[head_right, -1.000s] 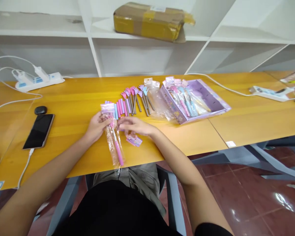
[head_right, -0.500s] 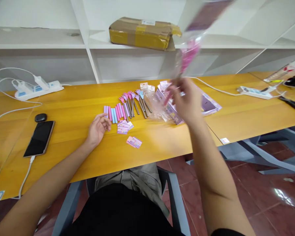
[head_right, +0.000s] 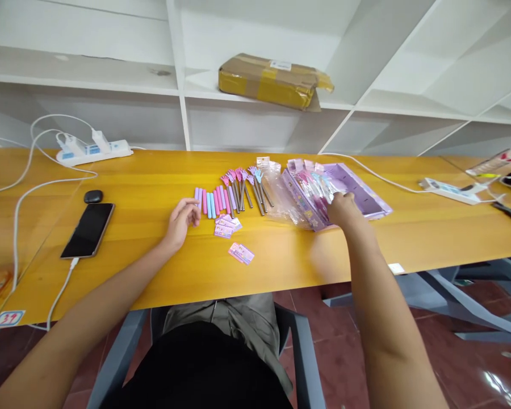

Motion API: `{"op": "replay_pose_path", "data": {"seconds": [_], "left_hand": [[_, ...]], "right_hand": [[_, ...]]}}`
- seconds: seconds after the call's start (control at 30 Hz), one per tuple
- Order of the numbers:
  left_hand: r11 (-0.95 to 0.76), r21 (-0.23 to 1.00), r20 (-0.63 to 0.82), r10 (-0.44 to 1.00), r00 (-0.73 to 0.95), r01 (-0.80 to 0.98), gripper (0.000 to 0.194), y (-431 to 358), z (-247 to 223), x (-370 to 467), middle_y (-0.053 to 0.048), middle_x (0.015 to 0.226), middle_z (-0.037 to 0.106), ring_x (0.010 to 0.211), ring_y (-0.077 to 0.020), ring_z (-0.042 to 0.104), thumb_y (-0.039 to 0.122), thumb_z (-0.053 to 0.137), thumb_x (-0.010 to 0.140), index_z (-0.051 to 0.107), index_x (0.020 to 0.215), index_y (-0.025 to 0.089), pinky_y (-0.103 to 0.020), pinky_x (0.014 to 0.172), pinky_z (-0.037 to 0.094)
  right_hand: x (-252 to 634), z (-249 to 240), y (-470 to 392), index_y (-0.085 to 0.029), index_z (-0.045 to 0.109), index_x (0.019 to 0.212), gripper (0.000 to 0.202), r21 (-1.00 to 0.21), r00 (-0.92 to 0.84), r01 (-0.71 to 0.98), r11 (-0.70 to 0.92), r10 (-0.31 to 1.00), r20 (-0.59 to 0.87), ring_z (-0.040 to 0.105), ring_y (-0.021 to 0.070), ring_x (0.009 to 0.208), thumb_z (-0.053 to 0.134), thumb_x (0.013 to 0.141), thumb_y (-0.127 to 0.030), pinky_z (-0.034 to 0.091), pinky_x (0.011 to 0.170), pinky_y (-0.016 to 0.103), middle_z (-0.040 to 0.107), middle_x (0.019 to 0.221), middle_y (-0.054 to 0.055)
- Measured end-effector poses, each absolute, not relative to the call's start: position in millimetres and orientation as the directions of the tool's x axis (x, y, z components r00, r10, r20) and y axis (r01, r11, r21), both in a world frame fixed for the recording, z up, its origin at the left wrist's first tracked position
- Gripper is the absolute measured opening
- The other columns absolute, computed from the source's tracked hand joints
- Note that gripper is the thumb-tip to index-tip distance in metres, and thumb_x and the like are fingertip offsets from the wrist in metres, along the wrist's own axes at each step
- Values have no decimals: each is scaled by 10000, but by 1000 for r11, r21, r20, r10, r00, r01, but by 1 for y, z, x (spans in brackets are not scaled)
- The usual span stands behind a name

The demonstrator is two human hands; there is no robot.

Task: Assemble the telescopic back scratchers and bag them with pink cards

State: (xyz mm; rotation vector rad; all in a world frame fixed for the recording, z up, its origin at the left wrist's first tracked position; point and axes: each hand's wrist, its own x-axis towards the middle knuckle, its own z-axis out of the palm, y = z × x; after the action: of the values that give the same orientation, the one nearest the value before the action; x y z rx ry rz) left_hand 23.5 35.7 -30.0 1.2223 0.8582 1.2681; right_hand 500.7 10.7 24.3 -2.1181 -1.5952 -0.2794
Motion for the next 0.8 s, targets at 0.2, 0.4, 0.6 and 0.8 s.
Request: {"op": "replay_pose_path", "data": {"seconds": [0.2,0.4,0.6,0.8], "left_hand": [[-346,856,357,933,46,384,147,65,-35,-3,-49,1008,671,921,-216,638,201,611,971,699,1083,235,-373,912,514],[-389,569,340,913,224,724,227,74,-40,-4,-127,1127,640,1123,-333,614,299,609,1049,766,1201,240,-501,1066,480],[-203,469,212,971,113,859,54,70,-33,1,-105,1127,714,1070,-267,687,256,651,1011,657,1041,211,-378,957,530],[-103,231,70,994,89,968,263,60,-20,10,-178,1091,769,1007,-336,761,240,625,972,618,1214,138,-392,800,529]], "right_hand": [[444,58,38,-177,756,1123,219,-278,269,950,-143,827,494,650,278,906,577,1002,-141,407,810,399,734,1235,241],[327,34,67,-184,750,957,376,-373,225,920,-119,940,256,708,291,857,497,1097,-425,476,782,371,801,957,180],[280,-12,72,-177,778,1079,440,-211,206,958,-192,977,45,786,326,1059,538,1076,-546,535,868,362,827,1134,200],[290,-24,72,-192,778,969,335,-261,200,950,-173,977,80,789,316,980,575,1038,-449,524,820,351,834,1027,178]]}}
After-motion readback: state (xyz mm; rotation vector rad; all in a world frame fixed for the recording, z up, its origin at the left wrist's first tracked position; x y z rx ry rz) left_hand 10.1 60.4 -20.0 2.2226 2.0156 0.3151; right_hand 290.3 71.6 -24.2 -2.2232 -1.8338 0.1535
